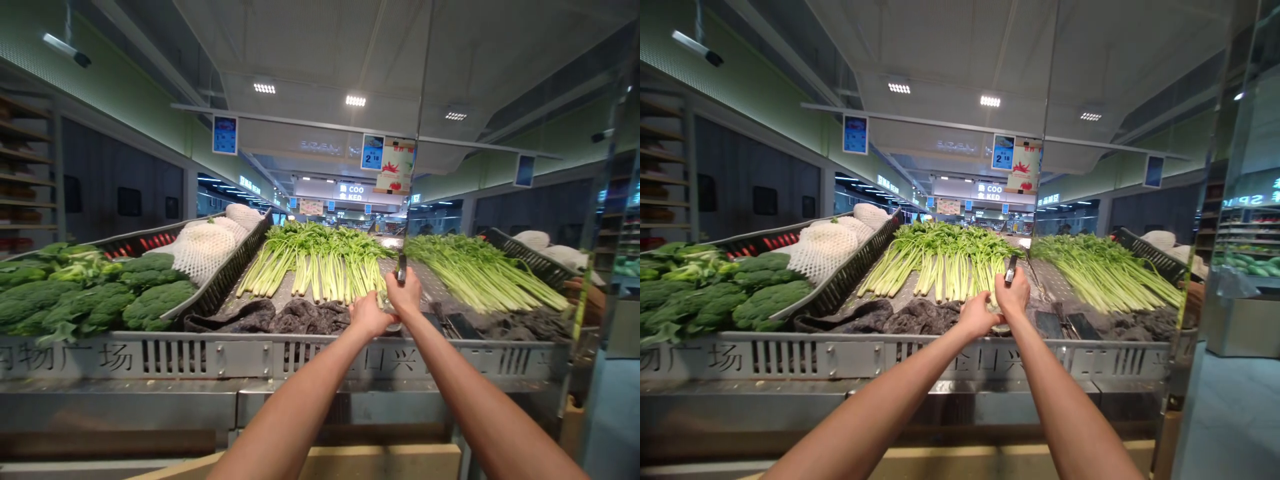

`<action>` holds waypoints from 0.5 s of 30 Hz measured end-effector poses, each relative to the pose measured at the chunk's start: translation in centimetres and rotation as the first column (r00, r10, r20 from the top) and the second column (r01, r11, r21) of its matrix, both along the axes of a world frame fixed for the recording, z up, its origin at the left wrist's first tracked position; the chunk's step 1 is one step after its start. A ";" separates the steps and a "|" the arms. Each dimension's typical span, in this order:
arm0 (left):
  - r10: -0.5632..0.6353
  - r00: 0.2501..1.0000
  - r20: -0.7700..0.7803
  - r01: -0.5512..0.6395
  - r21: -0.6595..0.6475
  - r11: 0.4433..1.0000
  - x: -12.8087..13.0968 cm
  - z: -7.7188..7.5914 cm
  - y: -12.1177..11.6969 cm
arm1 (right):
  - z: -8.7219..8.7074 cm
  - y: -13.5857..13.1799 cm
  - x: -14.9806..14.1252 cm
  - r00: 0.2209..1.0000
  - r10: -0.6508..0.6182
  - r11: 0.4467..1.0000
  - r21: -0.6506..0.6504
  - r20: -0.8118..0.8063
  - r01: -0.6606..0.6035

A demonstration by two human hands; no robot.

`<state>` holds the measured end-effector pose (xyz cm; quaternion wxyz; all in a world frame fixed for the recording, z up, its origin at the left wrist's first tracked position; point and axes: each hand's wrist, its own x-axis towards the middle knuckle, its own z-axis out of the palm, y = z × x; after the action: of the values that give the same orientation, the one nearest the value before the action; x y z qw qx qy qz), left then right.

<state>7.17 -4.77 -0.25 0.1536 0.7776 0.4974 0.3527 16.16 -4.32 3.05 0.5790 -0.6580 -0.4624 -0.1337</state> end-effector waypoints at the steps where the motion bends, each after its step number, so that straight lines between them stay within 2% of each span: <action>1: -0.003 1.000 0.001 0.003 -0.003 1.000 0.1 0.1 -0.1 | 0.1 -0.1 0.1 1.000 -0.002 1.000 0.004 0.002 0.002; 4: -0.011 1.000 0.007 0.011 -0.028 1.000 0.2 -0.1 -0.7 | -0.2 -0.2 0.4 1.000 -0.007 0.999 -0.044 0.023 0.008; 8: -0.009 1.000 -0.010 0.008 -0.071 0.997 0.0 -1.4 -0.7 | -1.4 -0.3 0.2 1.000 -0.008 0.991 -0.135 0.018 0.010; 15: -0.011 1.000 -0.008 0.010 -0.083 0.996 -1.9 -2.6 0.6 | -2.9 0.3 -1.5 0.997 0.073 0.987 -0.140 -0.017 -0.075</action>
<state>5.30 -4.12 -2.85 0.1858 0.7746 0.5081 0.3276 14.64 -4.04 0.17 0.5383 -0.6805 -0.4914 -0.0752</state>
